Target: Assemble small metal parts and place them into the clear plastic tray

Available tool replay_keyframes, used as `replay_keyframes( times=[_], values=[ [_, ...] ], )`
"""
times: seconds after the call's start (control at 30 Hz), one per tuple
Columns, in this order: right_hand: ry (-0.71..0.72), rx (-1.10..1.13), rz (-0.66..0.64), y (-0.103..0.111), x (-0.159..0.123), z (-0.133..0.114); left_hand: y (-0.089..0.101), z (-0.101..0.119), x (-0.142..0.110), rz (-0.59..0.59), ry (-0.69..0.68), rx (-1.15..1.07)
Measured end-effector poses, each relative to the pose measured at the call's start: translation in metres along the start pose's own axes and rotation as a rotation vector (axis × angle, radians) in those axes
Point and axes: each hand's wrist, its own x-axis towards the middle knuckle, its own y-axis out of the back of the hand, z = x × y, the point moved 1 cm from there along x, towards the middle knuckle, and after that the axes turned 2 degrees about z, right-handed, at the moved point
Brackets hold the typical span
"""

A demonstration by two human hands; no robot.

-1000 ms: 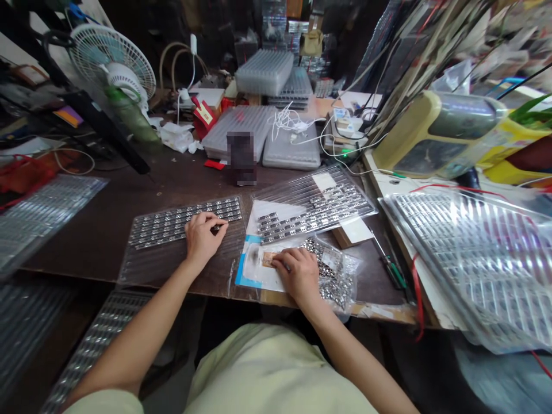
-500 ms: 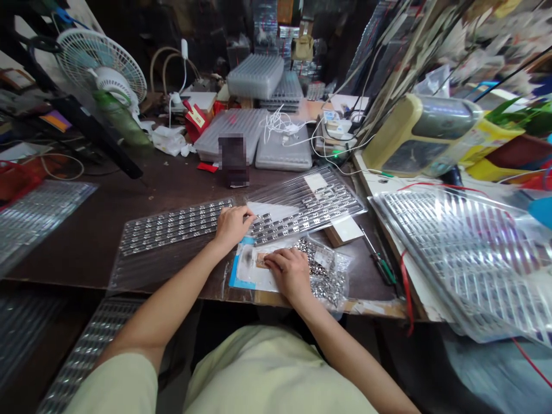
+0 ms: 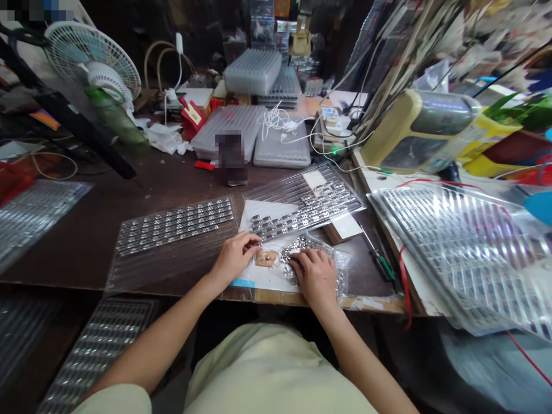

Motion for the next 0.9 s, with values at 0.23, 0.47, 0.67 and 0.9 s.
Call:
replay_keyframes(
  times=[0.23, 0.47, 0.67, 0.9],
  values=[
    [-0.028, 0.113, 0.081, -0.007, -0.001, 0.001, -0.017, 0.001, -0.022, 0.063, -0.020, -0.070],
    [-0.061, 0.285, 0.099, -0.007, -0.001, 0.004, -0.020, 0.007, -0.024, 0.028, -0.037, 0.001],
    [-0.040, 0.330, 0.105, -0.010, -0.002, 0.006, -0.020, 0.011, -0.023, 0.017, -0.045, 0.051],
    [-0.104, 0.304, 0.091, -0.003, 0.001, 0.001, -0.022, 0.010, -0.024, 0.003, -0.056, 0.055]
  ],
)
